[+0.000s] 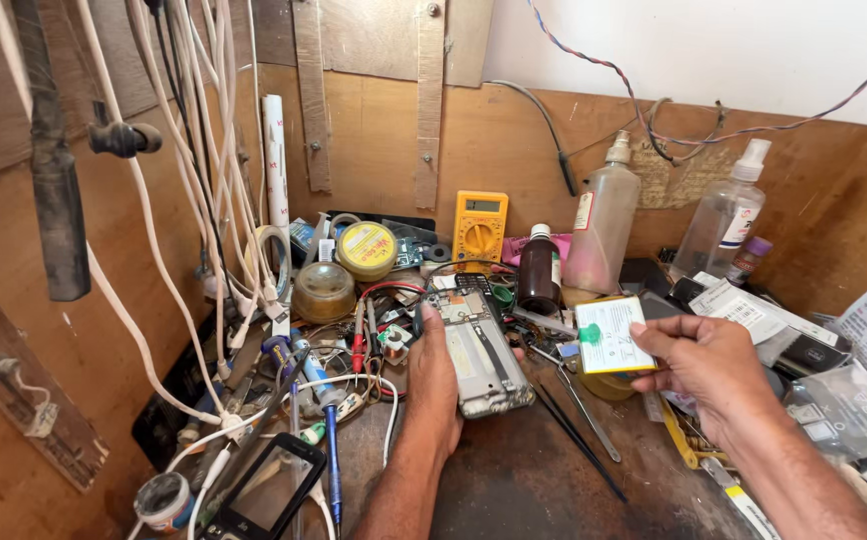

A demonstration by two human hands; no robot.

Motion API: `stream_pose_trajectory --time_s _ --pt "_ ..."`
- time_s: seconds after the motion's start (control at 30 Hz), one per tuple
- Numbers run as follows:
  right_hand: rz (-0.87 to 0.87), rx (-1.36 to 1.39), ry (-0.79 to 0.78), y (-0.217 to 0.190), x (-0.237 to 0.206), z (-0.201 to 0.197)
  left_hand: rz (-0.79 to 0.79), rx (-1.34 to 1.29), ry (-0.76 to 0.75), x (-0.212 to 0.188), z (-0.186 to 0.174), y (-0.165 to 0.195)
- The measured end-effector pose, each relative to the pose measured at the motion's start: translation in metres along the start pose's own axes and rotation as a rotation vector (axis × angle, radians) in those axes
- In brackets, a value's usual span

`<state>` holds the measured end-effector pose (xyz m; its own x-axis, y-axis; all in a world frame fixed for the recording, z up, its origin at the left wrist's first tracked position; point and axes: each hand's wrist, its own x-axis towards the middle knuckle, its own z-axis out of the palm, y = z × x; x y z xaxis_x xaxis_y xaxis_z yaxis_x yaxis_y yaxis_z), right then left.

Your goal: The person removes the battery from a disassembled mobile phone, then uses a small black tool to carefully pry and disconnect a ribbon cable from the motherboard. The person continues to manipulate the internal components of the phone.

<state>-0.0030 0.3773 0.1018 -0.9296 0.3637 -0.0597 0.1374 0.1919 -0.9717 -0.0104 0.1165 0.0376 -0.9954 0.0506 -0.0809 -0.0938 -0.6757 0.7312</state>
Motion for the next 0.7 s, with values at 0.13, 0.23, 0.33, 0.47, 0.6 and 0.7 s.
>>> stream_pose_trajectory --time_s 0.13,0.23,0.33,0.47,0.6,0.7 --pt "-0.045 -0.069 0.045 0.010 0.003 0.002 0.011 0.021 -0.035 -0.004 -0.002 0.000" --pt "-0.072 -0.295 0.136 0.011 0.001 0.006 0.016 -0.005 -0.148 -0.010 -0.001 0.004" --pt "-0.224 -0.635 0.230 0.009 -0.003 0.010 0.044 0.034 -0.101 -0.012 0.001 0.005" --pt "-0.335 -0.800 0.262 0.010 -0.012 0.015 0.086 0.038 -0.051 -0.007 -0.004 0.001" --pt "-0.412 -0.834 0.308 0.005 -0.022 0.021 0.140 0.059 -0.039 0.002 -0.009 -0.008" --pt "-0.522 -0.812 0.352 0.001 -0.034 0.024 0.153 0.085 -0.051 0.003 -0.012 -0.012"
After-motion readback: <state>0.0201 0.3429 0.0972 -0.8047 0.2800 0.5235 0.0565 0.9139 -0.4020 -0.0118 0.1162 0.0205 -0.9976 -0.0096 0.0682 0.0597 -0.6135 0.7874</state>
